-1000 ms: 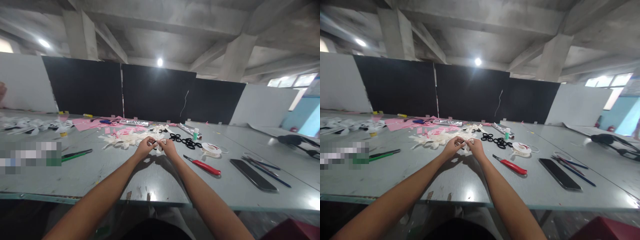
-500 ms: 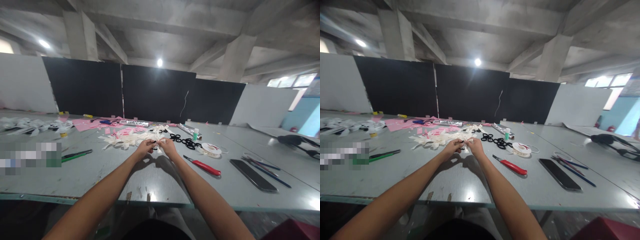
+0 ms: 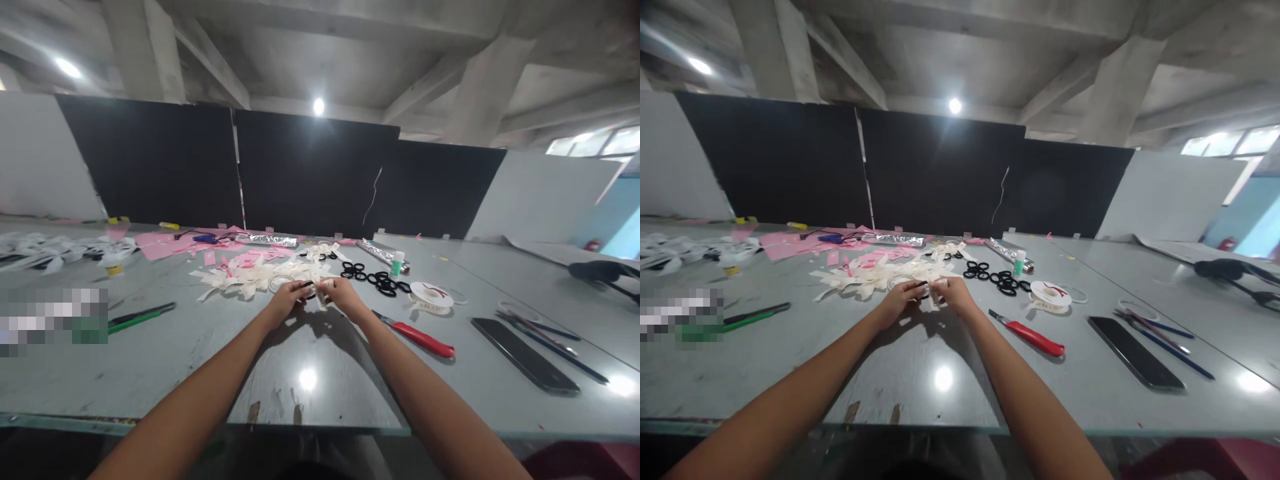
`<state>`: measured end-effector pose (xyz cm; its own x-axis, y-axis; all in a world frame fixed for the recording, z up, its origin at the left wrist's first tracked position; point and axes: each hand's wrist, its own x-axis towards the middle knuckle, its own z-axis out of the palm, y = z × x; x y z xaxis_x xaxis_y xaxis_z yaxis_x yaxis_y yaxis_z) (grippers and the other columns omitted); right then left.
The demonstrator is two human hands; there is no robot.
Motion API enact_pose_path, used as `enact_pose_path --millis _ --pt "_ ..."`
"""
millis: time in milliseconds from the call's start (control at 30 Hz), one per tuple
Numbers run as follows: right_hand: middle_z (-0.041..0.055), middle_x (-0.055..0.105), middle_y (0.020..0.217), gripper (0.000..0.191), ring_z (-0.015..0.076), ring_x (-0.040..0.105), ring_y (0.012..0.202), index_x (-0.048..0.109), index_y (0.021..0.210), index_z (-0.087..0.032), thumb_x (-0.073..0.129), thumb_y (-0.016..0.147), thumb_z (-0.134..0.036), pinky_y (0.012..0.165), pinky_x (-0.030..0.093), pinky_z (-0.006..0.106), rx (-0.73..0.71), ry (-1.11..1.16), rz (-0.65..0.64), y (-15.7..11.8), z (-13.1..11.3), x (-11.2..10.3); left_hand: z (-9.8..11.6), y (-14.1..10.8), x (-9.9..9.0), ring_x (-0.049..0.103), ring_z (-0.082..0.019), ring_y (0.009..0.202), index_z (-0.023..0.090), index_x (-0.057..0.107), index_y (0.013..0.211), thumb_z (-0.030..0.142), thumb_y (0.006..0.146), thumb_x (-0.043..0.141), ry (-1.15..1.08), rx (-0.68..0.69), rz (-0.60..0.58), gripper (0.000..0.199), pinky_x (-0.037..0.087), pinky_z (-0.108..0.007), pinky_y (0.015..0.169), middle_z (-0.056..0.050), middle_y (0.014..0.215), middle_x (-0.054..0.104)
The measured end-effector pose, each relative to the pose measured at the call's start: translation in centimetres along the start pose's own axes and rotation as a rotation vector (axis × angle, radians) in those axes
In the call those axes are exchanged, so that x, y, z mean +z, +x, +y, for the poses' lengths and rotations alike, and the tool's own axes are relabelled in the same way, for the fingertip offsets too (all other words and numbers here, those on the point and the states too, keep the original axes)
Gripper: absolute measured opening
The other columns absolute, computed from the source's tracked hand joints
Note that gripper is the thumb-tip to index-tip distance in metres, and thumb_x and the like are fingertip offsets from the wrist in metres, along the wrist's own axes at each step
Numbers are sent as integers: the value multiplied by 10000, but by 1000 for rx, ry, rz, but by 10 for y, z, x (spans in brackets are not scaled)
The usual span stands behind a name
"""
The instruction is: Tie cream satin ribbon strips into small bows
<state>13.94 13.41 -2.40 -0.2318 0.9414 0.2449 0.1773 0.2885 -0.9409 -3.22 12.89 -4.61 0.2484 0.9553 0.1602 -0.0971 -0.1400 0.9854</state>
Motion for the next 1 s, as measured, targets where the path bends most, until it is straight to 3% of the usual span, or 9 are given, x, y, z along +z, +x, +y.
enact_pose_path --millis 100,200,400,533,700,833,900,1000 --pt "76 674 819 316 138 593 644 678 825 -132 591 773 -432 538 477 226 97 184 -115 2 -7 -6 -2 3 -3 527 -92 548 158 635 817 409 645 722 -117 -7 61 316 435 -227 533 -4 714 590" --pt "105 675 891 327 140 608 664 671 885 -133 565 808 -433 564 502 239 153 295 -137 5 -11 -9 -4 4 -4 552 -104 565 157 632 859 372 629 741 -228 -28 115 333 465 -251 562 -11 736 604" --pt "58 651 736 255 118 574 572 656 795 -128 644 746 -378 512 478 224 160 147 -147 19 0 -2 -5 6 1 575 -113 558 153 628 864 373 636 741 -256 -63 97 336 478 -256 554 -14 729 604" --pt "25 607 628 220 109 535 519 640 719 -126 651 720 -346 480 463 222 162 61 -107 40 5 -6 -3 7 3 563 -104 555 173 603 892 407 665 706 -177 -94 150 342 465 -238 506 -23 797 605" --pt "1 547 544 220 97 487 464 588 618 -138 633 733 -319 454 436 216 133 -111 37 85 7 -51 -6 11 5 525 -90 532 186 562 885 390 672 668 -133 -69 232 314 436 -222 455 1 782 548" --pt "-7 506 503 219 100 469 439 550 594 -148 616 757 -278 427 438 219 171 -222 182 135 15 -93 -13 14 10 457 -69 491 188 565 852 320 739 607 29 -1 168 179 388 -215 483 33 684 502" --pt "5 530 543 191 102 496 468 562 616 -140 623 761 -249 436 457 215 213 -238 206 163 21 -105 -14 13 13 468 -78 565 186 579 862 289 785 566 110 30 138 129 388 -215 547 21 721 517" --pt "19 554 576 179 101 518 485 565 629 -131 640 761 -227 426 455 201 254 -271 200 202 31 -106 -12 11 16 462 -96 636 180 591 856 267 809 548 203 20 131 108 367 -221 598 18 710 514"
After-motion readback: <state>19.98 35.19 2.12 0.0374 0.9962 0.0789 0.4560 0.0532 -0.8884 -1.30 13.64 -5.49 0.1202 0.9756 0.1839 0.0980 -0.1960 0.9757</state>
